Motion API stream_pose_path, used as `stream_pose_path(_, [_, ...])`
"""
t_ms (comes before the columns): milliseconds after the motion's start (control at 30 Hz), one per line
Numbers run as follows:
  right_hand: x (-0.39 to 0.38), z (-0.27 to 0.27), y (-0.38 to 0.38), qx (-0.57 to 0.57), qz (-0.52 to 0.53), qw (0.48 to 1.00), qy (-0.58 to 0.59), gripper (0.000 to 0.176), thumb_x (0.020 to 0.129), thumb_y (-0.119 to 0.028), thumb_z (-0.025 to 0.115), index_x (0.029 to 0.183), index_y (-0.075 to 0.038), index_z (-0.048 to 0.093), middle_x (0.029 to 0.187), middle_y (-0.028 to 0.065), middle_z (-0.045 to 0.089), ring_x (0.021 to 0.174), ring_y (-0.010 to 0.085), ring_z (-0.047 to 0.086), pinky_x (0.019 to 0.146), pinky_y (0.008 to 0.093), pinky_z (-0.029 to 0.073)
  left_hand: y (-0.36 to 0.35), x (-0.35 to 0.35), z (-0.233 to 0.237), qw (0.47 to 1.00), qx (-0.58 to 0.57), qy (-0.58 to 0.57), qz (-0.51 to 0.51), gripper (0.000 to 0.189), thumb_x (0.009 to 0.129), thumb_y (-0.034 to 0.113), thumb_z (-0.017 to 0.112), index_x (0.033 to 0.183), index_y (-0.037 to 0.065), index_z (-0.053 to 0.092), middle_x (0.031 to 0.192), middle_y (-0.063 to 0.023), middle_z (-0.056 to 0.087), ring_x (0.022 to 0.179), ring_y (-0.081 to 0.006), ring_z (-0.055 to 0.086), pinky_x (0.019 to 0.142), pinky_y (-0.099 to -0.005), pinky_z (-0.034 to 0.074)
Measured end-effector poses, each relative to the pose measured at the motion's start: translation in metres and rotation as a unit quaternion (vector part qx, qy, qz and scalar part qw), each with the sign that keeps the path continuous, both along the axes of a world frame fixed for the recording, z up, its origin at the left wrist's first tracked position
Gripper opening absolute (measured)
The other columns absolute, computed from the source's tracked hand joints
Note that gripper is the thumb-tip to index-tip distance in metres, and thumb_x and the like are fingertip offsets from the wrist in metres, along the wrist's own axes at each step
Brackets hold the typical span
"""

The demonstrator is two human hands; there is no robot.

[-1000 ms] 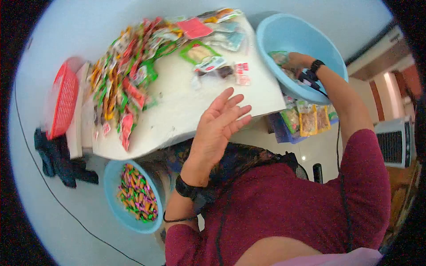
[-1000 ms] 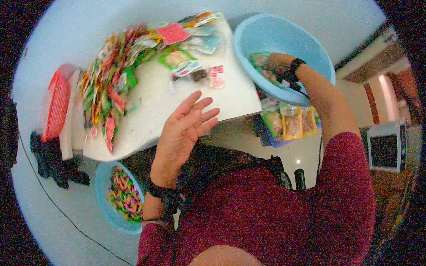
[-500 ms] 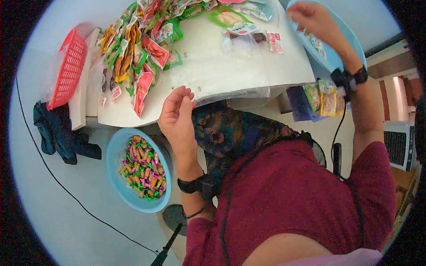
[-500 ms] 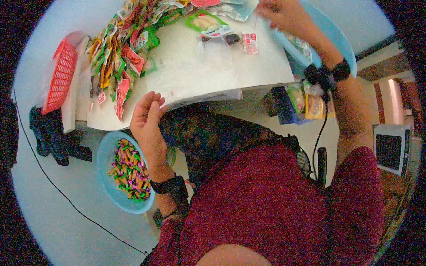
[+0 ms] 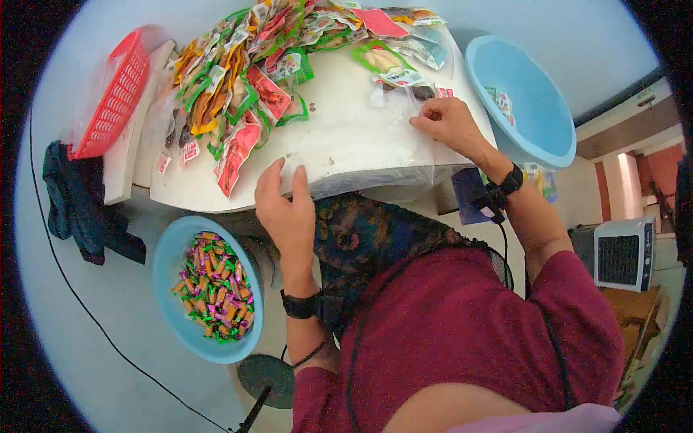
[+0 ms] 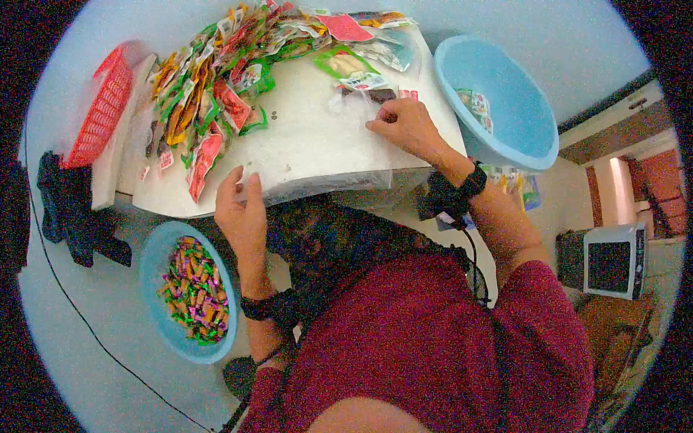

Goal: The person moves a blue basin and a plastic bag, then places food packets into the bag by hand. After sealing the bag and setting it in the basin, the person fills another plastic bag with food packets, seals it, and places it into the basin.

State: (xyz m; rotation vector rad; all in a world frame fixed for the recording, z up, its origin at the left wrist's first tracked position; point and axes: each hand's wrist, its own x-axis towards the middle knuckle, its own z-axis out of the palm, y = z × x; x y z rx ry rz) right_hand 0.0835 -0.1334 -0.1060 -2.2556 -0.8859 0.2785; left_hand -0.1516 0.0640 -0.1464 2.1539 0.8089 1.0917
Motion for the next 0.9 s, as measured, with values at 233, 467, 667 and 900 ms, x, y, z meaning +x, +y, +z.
stream_pose_path(233, [0.002,0.003,0.013,0.201,0.014,0.970,0.139,0.016,0.083,-0.014,0.069,0.081,-0.002,0.058,0.072,0.0049,0.062,0.066,0.0124,0.062,0.059,0.0262,0.050,-0.004,0.008,0.006,0.995,0.012,0.094,0.003,0.040,0.078,0.013,0.072,0.115,0.004,0.062,0.089,-0.0109,0.064,0.083,-0.0249,0.060,0.080,-0.0382,0.048])
stream_pose_path(467, [-0.021,0.040,0.043,0.218,0.048,0.945,0.239,0.021,0.084,-0.007,0.067,0.102,-0.002,0.056,0.075,0.0045,0.063,0.063,0.0138,0.063,0.055,0.0254,0.052,-0.001,-0.016,0.021,0.990,-0.110,-0.079,0.023,0.028,0.077,-0.003,0.065,0.104,0.003,0.067,0.079,-0.0066,0.056,0.070,-0.0154,0.055,0.064,-0.0271,0.047])
stream_pose_path(667, [-0.029,0.044,0.101,0.187,0.179,0.911,0.322,0.016,0.083,-0.011,0.071,0.092,-0.002,0.062,0.074,0.0036,0.064,0.061,0.0116,0.063,0.056,0.0255,0.054,0.011,-0.064,0.038,0.985,-0.040,-0.124,0.113,0.025,0.079,-0.009,0.063,0.102,0.000,0.066,0.091,-0.0073,0.060,0.081,-0.0156,0.060,0.073,-0.0267,0.049])
stream_pose_path(900, [-0.068,0.019,0.127,0.112,0.265,0.891,0.351,0.019,0.081,-0.017,0.075,0.076,-0.004,0.062,0.063,0.0019,0.062,0.056,0.0098,0.062,0.048,0.0235,0.051,0.012,-0.123,0.028,0.976,0.005,-0.094,0.195,0.023,0.080,-0.007,0.063,0.102,-0.001,0.066,0.100,-0.0107,0.062,0.089,-0.0193,0.061,0.081,-0.0286,0.050])
